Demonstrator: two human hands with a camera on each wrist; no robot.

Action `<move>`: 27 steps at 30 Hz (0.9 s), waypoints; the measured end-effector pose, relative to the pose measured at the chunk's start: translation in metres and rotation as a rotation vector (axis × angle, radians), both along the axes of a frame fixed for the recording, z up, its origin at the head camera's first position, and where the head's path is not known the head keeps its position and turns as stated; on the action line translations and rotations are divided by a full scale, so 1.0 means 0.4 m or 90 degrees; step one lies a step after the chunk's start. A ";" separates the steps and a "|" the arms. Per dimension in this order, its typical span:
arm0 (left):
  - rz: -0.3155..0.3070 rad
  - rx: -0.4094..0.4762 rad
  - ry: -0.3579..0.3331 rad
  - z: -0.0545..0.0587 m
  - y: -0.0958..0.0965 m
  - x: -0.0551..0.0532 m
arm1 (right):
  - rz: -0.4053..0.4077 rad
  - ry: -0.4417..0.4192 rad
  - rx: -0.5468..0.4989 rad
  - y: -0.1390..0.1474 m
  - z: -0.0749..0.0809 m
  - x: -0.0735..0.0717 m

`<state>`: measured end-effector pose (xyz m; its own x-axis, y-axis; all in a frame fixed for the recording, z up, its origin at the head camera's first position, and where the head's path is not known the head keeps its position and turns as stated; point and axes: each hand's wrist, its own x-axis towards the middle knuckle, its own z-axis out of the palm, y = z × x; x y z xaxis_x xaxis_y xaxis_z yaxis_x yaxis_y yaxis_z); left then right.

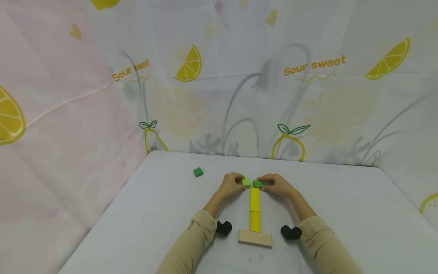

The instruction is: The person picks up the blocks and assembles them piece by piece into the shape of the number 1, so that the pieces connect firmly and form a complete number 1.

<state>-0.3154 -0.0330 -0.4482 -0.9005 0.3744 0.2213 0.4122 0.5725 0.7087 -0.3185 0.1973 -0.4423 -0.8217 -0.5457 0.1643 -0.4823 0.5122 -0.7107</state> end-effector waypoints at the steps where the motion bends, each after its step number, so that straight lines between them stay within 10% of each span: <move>1: -0.001 0.001 0.001 -0.001 0.001 0.001 | 0.000 0.001 0.001 0.000 0.000 0.000; 27: 0.003 -0.019 0.004 -0.006 0.028 0.004 | -0.003 0.007 0.001 -0.007 0.001 0.003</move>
